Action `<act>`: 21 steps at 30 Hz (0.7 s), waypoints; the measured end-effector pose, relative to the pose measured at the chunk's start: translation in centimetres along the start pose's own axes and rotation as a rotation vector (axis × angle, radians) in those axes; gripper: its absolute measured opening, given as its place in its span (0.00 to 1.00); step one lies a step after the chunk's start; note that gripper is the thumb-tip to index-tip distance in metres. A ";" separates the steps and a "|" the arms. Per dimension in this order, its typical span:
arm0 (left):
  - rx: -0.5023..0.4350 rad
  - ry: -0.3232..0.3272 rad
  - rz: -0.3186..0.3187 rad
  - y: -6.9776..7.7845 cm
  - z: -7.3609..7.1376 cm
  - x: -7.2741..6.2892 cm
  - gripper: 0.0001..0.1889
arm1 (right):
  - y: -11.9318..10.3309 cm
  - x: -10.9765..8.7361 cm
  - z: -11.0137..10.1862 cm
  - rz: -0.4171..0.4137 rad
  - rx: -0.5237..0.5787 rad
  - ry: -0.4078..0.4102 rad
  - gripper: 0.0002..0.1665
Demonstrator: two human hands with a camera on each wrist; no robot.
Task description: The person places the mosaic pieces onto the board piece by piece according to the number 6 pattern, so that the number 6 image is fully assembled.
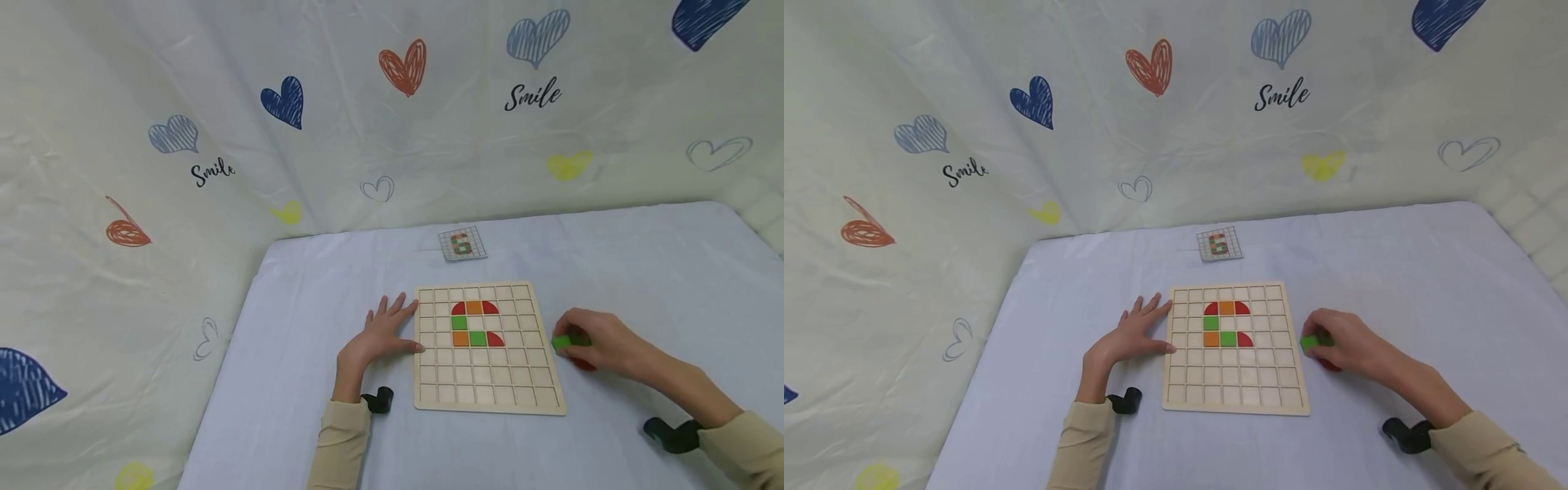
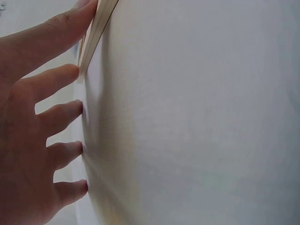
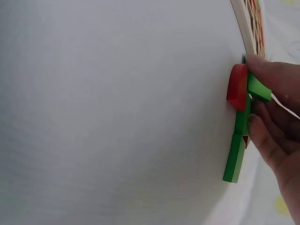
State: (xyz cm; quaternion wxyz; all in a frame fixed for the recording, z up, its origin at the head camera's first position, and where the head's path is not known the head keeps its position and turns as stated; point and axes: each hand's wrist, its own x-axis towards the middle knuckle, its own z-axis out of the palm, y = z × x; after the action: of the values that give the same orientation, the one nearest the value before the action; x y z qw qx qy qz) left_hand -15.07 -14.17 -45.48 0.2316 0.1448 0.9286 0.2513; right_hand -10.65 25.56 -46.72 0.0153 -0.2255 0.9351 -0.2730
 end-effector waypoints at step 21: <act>0.005 0.002 0.000 0.0 0.0 0.1 0.48 | -0.1 -0.1 0.2 -0.196 -0.022 0.194 0.20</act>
State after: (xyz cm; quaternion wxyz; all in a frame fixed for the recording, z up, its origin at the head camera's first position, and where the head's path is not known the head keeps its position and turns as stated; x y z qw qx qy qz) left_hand -15.12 -14.15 -45.57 0.2303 0.1448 0.9295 0.2491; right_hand -10.49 25.44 -46.80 -0.1044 -0.2885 0.9086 -0.2835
